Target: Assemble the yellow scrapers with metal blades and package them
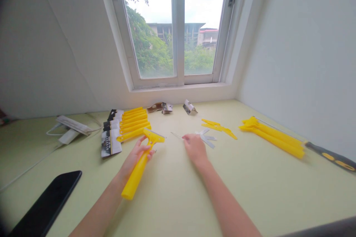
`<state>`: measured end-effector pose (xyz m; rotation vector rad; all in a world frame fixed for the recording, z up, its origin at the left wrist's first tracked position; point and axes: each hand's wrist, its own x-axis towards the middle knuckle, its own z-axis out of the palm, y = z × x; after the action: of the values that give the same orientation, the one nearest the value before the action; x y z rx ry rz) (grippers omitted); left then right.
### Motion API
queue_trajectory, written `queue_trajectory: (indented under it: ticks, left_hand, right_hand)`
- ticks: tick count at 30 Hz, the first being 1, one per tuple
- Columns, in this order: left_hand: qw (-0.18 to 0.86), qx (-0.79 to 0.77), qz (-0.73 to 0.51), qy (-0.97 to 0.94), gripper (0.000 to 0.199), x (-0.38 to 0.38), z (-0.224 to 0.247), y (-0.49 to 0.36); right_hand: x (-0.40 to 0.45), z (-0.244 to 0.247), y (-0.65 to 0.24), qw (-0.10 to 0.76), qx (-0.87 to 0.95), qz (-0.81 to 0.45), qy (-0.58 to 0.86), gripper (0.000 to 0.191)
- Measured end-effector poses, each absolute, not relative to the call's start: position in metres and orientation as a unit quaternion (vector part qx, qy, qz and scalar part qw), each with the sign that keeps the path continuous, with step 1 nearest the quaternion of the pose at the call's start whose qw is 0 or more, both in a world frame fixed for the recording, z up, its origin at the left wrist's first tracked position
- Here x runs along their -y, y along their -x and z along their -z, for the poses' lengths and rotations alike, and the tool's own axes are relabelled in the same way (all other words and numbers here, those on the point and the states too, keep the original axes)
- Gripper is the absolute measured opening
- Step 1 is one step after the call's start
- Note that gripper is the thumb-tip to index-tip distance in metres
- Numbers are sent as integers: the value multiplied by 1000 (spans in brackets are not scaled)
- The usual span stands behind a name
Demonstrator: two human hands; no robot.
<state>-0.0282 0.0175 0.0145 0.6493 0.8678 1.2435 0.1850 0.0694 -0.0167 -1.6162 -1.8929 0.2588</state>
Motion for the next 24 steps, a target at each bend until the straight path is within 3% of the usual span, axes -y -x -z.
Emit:
queue_trajectory:
  ticks: [9, 19, 24]
  left_hand:
    - [695, -357, -562, -273, 59, -12, -21, 24]
    - [724, -344, -533, -271, 65, -18, -13, 28]
    - [731, -354, -520, -264, 58, -22, -7, 30]
  right_hand:
    - [-84, 16, -175, 259, 710, -57, 652, 17]
    - [-207, -8, -215, 315, 646, -8, 695, 38]
    - [-246, -6, -227, 298, 667, -16, 683, 22]
